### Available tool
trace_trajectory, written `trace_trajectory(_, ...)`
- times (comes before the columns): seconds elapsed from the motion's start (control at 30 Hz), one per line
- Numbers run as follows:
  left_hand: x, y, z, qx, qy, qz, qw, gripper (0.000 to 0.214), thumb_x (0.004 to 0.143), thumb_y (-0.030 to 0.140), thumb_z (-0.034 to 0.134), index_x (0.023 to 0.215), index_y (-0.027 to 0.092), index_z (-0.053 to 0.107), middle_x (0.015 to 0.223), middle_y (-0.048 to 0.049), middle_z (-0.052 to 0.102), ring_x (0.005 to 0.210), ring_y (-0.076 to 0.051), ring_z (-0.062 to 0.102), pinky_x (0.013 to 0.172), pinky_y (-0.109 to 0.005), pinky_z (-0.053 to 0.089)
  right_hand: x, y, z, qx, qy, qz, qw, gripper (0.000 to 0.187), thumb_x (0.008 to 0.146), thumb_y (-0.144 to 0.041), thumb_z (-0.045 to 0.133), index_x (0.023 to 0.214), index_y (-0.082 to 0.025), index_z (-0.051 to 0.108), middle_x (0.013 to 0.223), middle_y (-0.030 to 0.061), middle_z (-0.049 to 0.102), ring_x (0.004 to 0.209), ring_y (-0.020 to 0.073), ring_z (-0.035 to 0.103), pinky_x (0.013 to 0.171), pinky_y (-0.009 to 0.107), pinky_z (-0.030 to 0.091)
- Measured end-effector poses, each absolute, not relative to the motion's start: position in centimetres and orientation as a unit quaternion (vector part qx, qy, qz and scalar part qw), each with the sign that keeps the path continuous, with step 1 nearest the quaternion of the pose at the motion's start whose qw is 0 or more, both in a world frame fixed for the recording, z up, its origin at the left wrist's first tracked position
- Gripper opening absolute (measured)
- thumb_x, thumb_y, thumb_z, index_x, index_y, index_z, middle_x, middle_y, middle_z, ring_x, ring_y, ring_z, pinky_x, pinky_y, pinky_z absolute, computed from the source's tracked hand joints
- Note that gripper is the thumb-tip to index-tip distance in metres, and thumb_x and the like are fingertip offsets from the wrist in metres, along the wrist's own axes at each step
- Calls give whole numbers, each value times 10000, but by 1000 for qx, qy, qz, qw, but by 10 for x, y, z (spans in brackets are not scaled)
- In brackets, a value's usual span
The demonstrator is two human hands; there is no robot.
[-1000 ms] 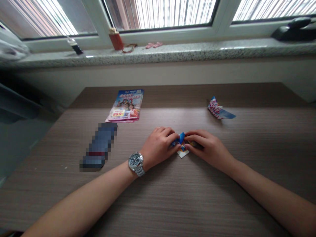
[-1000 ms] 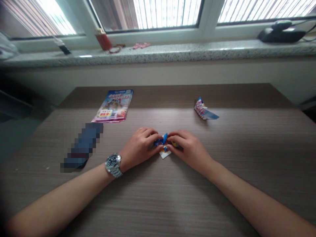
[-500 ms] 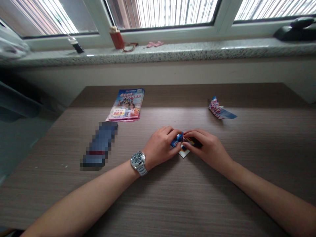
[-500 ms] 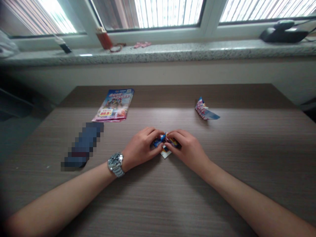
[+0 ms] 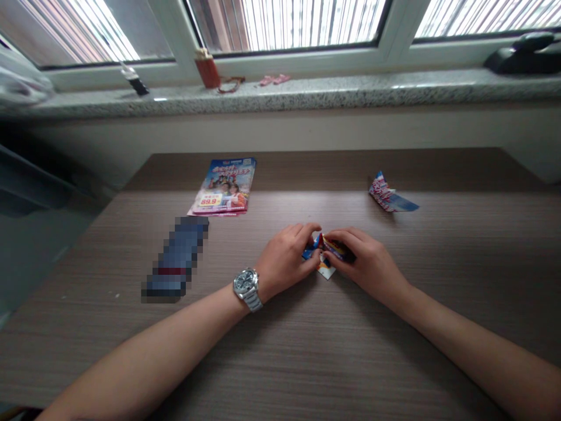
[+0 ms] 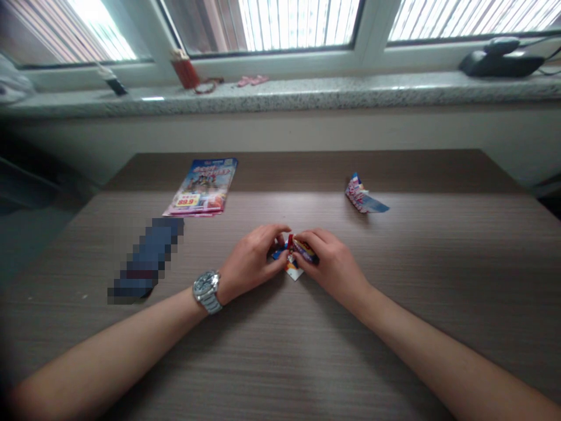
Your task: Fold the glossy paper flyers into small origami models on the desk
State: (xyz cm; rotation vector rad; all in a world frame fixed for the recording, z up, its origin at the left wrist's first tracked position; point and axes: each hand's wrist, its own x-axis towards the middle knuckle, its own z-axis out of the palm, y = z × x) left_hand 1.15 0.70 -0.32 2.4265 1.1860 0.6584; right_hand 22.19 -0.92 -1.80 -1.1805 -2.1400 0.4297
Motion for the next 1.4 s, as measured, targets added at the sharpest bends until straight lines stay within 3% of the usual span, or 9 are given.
trace_trajectory(0.4, 11, 7, -3, 846, 418, 248, 217, 217, 916, 219, 605, 1132, 212, 586, 1072, -62, 621, 926, -183, 621, 812, -299, 517, 225, -11, -20, -422, -845, 121, 307, 259, 944, -174, 618, 1201, -203, 627, 1120, 87, 729, 996, 226, 681, 885, 362, 547)
trace_trajectory(0.6, 9, 10, -3, 846, 405, 267, 219, 138, 928, 232, 612, 1062, 202, 625, 1067, -66, 633, 997, -200, 614, 876, -323, 508, 227, -10, -19, -413, -858, 104, 286, 311, 948, -150, 599, 1256, -191, 605, 1146, 90, 722, 1013, 230, 675, 891, 374, 552)
trace_trajectory(1.17, 9, 11, -2, 814, 414, 301, 274, 45, 939, 180, 607, 967, 169, 641, 965, -32, 647, 863, -140, 630, 788, -262, 490, 230, -13, -10, -351, -913, 8, 206, 337, 964, -151, 563, 1296, -111, 599, 1273, 178, 667, 1082, 282, 667, 910, 411, 583)
trace_trajectory(1.4, 9, 11, -3, 818, 412, 300, 266, 52, 931, 154, 591, 956, 177, 630, 972, -32, 645, 865, -140, 625, 796, -267, 498, 228, -14, -5, -350, -916, 13, 197, 302, 987, -189, 530, 1275, -171, 618, 1280, 160, 673, 1096, 279, 676, 916, 420, 592)
